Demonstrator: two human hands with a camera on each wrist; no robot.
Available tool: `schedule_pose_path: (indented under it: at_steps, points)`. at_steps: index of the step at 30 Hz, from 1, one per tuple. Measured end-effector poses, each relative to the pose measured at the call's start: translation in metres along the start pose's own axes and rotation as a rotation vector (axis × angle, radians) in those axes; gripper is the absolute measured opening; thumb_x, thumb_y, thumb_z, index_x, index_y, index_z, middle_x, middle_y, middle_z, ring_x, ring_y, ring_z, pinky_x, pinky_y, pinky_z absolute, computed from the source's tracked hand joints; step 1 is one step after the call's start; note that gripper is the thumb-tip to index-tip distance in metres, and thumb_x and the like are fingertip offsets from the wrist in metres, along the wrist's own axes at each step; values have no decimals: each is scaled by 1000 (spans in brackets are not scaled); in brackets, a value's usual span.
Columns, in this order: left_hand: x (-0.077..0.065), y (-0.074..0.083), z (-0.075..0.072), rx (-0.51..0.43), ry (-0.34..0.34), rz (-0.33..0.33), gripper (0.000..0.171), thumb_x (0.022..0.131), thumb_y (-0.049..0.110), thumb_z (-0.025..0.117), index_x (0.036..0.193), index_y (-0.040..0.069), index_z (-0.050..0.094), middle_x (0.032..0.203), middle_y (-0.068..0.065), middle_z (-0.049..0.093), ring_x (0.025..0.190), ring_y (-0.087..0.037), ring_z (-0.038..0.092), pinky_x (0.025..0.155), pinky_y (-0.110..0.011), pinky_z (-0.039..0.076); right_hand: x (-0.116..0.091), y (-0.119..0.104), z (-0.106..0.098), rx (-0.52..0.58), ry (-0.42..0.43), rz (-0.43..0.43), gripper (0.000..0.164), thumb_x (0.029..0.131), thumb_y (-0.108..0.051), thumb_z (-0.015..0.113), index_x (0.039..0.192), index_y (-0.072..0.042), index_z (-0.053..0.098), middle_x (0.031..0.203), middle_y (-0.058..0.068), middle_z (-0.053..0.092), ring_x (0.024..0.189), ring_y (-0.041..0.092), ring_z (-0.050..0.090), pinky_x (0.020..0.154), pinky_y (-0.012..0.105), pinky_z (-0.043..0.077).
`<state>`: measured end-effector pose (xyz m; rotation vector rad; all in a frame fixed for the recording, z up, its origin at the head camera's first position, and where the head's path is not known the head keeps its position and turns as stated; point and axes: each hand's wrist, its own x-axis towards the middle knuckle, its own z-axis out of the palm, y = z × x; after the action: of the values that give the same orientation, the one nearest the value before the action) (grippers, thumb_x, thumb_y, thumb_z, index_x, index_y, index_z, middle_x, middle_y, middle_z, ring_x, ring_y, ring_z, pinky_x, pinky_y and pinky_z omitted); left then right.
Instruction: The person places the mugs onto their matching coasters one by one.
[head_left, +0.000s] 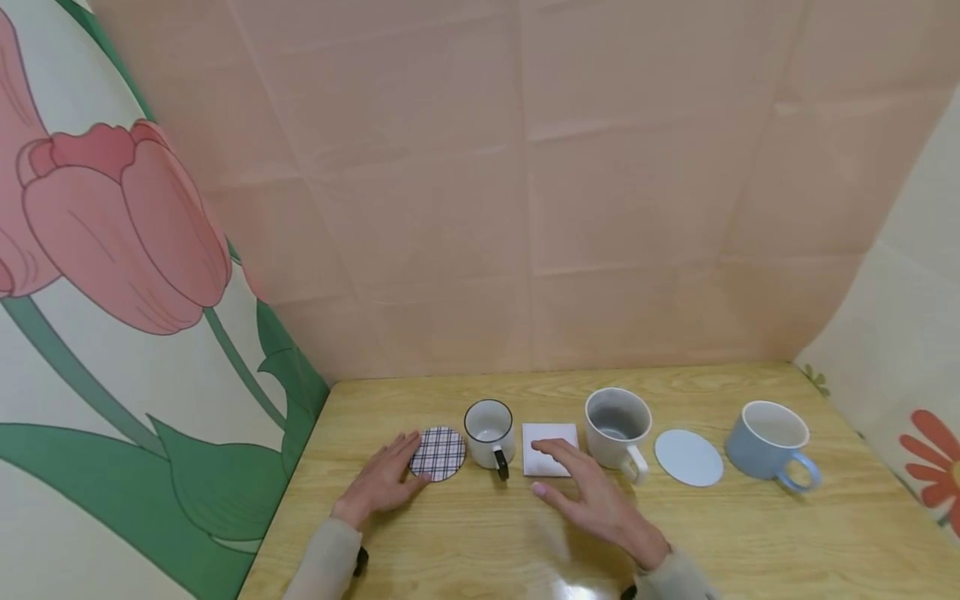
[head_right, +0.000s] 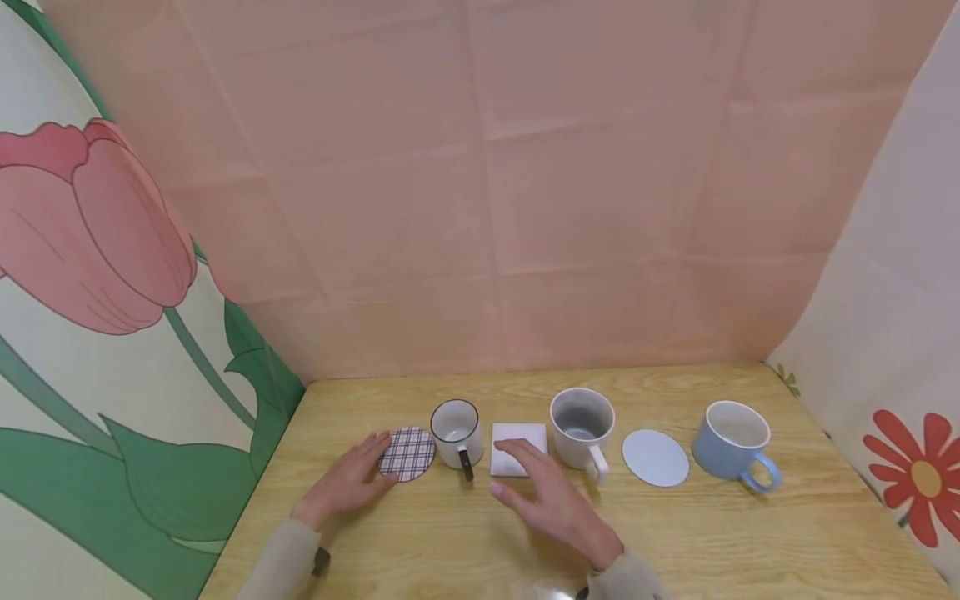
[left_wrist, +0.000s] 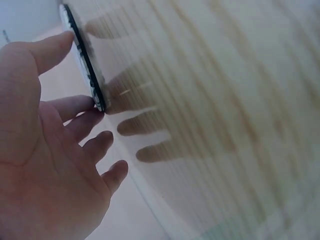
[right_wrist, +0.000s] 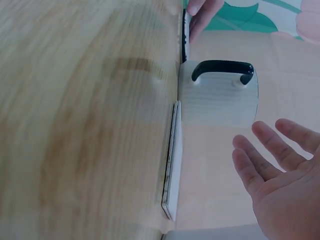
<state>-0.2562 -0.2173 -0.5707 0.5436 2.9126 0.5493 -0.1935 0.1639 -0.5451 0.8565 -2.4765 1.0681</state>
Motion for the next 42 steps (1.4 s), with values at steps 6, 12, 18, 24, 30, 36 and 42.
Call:
schedule_pose_path:
  at_steps: [6, 12, 18, 24, 30, 36, 42]
  points:
    - [-2, 1, -2, -31, 1, 16, 73, 99, 48, 58, 156, 9, 35, 164, -10, 29, 151, -34, 22, 121, -58, 22, 1, -1, 6, 56, -11, -8, 48, 97, -35, 65, 141, -18, 53, 134, 3, 61, 120, 21, 59, 99, 47, 51]
    - [-2, 0, -2, -39, -2, 25, 73, 99, 48, 57, 156, 7, 34, 164, -11, 27, 151, -35, 23, 121, -58, 23, 2, 0, 10, 68, 12, -18, 46, 98, -31, 65, 140, -16, 54, 132, 5, 63, 115, 24, 62, 95, 46, 54]
    - [-2, 1, -4, -58, -4, 20, 74, 99, 49, 57, 156, 7, 34, 164, -10, 28, 151, -35, 23, 121, -57, 23, 4, -1, 14, 128, 0, 15, 43, 98, -31, 65, 139, -17, 55, 130, 7, 64, 115, 25, 63, 95, 46, 55]
    - [-2, 2, -4, -58, -16, 19, 74, 99, 49, 56, 157, 9, 33, 164, -9, 27, 152, -34, 22, 121, -57, 23, 5, -1, 17, 165, -23, 55, 42, 99, -35, 64, 138, -21, 55, 132, 3, 63, 115, 25, 64, 97, 49, 54]
    - [-1, 0, -4, -47, -23, 21, 74, 99, 49, 58, 157, 9, 33, 164, -9, 27, 151, -34, 23, 121, -56, 24, 7, 2, 24, 247, -24, 46, 40, 99, -29, 65, 137, -20, 56, 129, 0, 63, 113, 31, 65, 95, 49, 55]
    - [-1, -2, -3, -36, -30, 5, 75, 99, 51, 57, 157, 11, 32, 165, -7, 26, 152, -31, 21, 122, -54, 23, 10, 4, 29, 331, -30, 60, 37, 100, -25, 64, 135, -16, 56, 127, 4, 64, 110, 38, 65, 93, 51, 56]
    - [0, -3, -2, -47, -25, 9, 75, 99, 51, 57, 157, 11, 33, 164, -8, 27, 152, -32, 21, 121, -56, 24, 13, 5, 31, 372, -69, 81, 37, 101, -25, 61, 135, -10, 56, 128, 15, 63, 111, 42, 63, 94, 54, 54]
